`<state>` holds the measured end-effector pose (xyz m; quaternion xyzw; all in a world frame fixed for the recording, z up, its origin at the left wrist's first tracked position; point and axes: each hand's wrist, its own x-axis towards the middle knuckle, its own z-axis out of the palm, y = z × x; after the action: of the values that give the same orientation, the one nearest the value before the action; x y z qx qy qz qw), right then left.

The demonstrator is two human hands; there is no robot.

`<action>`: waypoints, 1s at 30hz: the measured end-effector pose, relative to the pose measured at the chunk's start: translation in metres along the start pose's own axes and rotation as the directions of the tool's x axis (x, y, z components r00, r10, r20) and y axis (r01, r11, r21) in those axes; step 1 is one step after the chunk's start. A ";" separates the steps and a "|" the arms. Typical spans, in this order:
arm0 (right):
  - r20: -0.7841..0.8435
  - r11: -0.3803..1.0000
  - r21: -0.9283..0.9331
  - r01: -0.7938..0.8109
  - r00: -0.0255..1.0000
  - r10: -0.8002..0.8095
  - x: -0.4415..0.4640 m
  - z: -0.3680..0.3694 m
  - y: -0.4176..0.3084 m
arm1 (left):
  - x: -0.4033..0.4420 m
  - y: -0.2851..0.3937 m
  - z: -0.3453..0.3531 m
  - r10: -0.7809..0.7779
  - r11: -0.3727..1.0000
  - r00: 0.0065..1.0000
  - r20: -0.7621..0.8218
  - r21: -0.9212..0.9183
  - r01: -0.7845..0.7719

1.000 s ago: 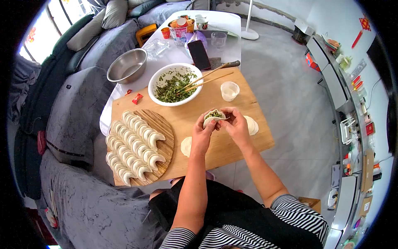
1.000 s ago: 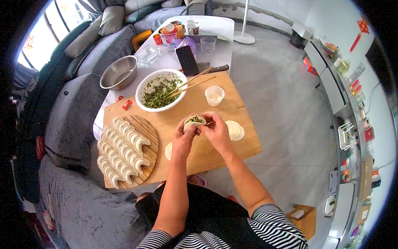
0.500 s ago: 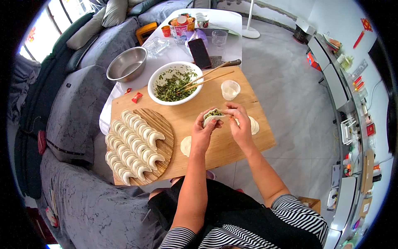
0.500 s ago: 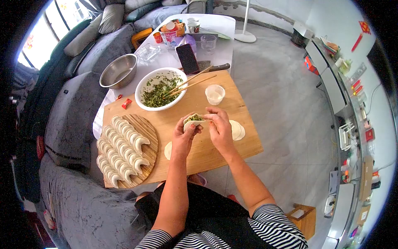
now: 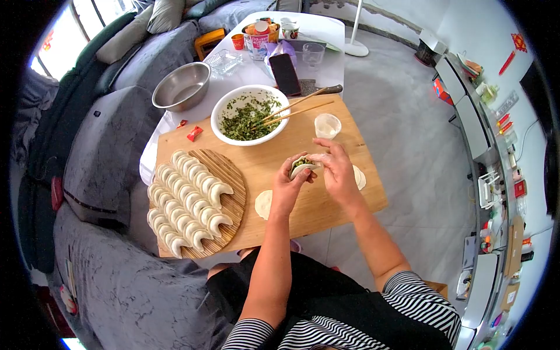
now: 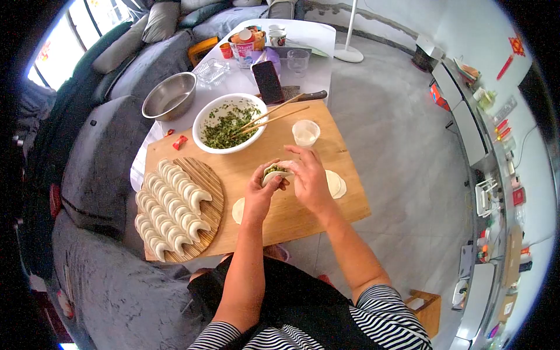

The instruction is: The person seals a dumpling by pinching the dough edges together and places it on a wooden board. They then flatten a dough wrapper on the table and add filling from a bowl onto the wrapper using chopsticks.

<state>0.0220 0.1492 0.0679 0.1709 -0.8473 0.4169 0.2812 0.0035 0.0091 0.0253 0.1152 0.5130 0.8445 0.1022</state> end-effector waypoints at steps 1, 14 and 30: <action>-0.008 0.999 -0.014 0.039 0.999 -0.039 0.004 -0.001 -0.001 | 0.000 0.000 0.000 0.000 1.000 1.000 0.005 0.020 0.000; 0.107 0.989 0.122 -0.078 0.992 0.065 0.005 -0.001 0.003 | 0.002 -0.002 -0.002 0.000 0.995 0.999 -0.032 0.095 0.003; 0.087 0.485 0.764 -0.425 0.813 0.576 -0.021 0.039 0.013 | 0.004 -0.006 -0.012 -0.031 0.963 0.987 -0.155 -0.268 -0.012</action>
<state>0.0191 0.1267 0.0276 -0.0224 -0.5774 0.8065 0.1252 -0.0040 0.0028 0.0147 0.0305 0.4012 0.9120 0.0800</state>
